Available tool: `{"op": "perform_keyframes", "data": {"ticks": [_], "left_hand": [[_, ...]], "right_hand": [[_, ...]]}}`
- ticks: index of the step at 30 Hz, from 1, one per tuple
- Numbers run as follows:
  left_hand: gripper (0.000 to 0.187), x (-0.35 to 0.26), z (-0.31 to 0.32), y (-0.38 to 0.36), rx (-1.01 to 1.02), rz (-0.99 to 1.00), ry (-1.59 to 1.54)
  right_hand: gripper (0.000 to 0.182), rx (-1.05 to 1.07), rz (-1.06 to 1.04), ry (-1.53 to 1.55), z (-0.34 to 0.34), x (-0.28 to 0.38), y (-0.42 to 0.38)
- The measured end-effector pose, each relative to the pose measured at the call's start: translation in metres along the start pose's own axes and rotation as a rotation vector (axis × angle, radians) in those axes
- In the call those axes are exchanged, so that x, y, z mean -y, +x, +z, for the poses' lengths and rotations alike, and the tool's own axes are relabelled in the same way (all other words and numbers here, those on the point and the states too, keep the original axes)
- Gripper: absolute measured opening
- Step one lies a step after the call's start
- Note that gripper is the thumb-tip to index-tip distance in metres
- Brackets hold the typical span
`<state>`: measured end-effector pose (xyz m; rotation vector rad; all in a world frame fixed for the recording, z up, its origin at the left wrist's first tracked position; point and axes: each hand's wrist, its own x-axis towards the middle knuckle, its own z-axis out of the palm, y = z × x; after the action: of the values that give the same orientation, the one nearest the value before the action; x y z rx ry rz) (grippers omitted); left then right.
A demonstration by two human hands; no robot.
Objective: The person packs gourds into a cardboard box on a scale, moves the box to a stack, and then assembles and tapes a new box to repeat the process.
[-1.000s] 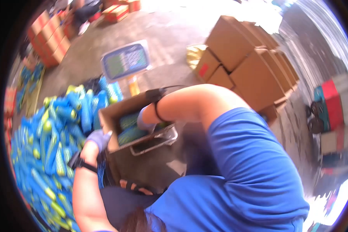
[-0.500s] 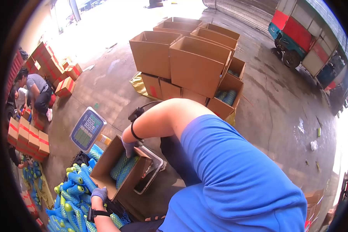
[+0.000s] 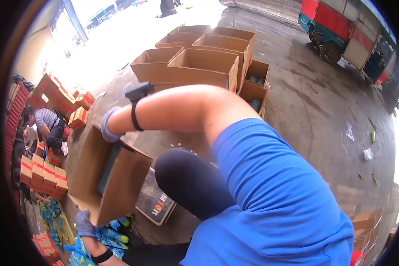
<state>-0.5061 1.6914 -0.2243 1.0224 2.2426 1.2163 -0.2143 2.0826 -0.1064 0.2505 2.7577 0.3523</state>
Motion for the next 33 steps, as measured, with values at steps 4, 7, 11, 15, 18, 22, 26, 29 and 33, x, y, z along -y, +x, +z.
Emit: {"op": "perform_keyframes", "data": {"ticks": [4,7,11,15,18,22,26,29,33], "left_hand": [[0.019,-0.087,-0.001,0.011,-0.247,0.267,-0.309],[0.019,-0.179,0.038,0.017,-0.274,0.379,-0.226],[0.022,-0.218,0.087,0.101,-0.086,0.583,-0.331],[0.019,-0.304,0.196,0.028,0.040,0.501,-0.376],[0.019,-0.359,0.264,-0.051,0.192,0.469,-0.420],[0.023,-0.376,0.337,-0.077,0.479,0.526,-0.255],[0.011,-0.386,0.435,-0.105,0.556,0.739,0.043],[0.023,-0.383,0.510,-0.104,0.527,0.964,0.393],[0.041,-0.406,0.557,-0.131,0.638,0.568,0.263]], "right_hand": [[0.024,-0.147,0.012,-0.232,-0.068,-0.062,-0.084],[0.018,-0.242,-0.218,-0.690,-0.093,-0.140,-0.094],[0.023,-0.230,0.200,-0.705,-0.089,-0.151,-0.199],[0.031,0.100,0.372,-0.569,-0.062,-0.128,-0.358],[0.021,-0.374,0.916,0.300,-0.025,-0.111,-0.430],[0.027,-0.054,0.831,-0.068,0.059,-0.153,-0.482],[0.026,0.161,0.965,0.066,0.105,-0.133,-0.518],[0.029,0.314,1.052,0.071,0.159,-0.154,-0.523],[0.027,0.288,1.162,-0.010,0.210,-0.199,-0.520]]}}
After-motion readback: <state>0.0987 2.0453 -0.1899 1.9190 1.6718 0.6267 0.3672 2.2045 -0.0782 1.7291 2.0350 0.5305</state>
